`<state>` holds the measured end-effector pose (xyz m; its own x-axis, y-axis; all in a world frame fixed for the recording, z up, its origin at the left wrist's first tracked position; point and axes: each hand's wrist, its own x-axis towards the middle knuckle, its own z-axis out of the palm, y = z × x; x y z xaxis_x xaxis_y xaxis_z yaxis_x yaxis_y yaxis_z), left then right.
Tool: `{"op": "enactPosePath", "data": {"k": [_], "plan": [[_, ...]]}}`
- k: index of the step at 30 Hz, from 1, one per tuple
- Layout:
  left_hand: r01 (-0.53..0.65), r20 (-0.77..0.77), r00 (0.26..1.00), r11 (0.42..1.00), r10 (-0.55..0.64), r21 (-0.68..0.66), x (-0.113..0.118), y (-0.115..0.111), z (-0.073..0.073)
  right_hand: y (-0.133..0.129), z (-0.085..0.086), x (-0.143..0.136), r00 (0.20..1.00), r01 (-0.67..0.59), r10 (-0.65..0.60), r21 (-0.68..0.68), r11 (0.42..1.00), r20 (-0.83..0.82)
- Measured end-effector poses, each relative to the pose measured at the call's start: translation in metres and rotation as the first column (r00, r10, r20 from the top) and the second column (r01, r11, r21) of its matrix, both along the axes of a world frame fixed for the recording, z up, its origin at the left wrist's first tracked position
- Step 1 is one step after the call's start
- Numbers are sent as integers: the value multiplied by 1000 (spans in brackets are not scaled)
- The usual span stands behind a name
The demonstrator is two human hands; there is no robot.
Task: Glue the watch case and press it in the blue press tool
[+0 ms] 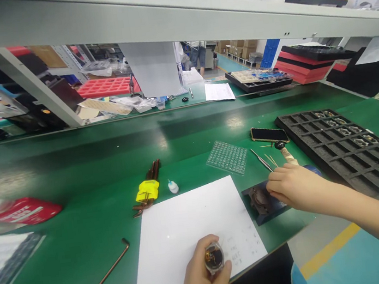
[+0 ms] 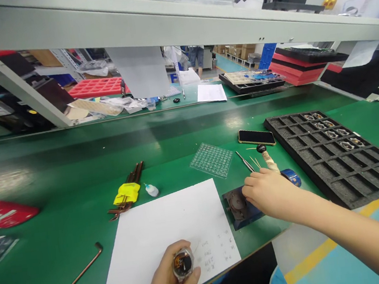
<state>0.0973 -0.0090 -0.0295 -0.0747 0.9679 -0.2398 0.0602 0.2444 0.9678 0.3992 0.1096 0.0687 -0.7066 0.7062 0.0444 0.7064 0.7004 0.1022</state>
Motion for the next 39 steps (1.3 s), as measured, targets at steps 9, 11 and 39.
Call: {"op": "enactPosePath", "data": {"k": [9,11,39], "plan": [[3,-10,1000,1000,-3,-11,1,1,2,-1,1,3,1000,9,-9,-40,999,-16],[1,-14,1000,1000,-1,-17,1,1,2,-1,-1,6,1000,6,-7,-53,999,-23],[-2,594,782,954,189,-301,6,34,10,-96,-89,99,537,609,-357,58,791,-765]]}}
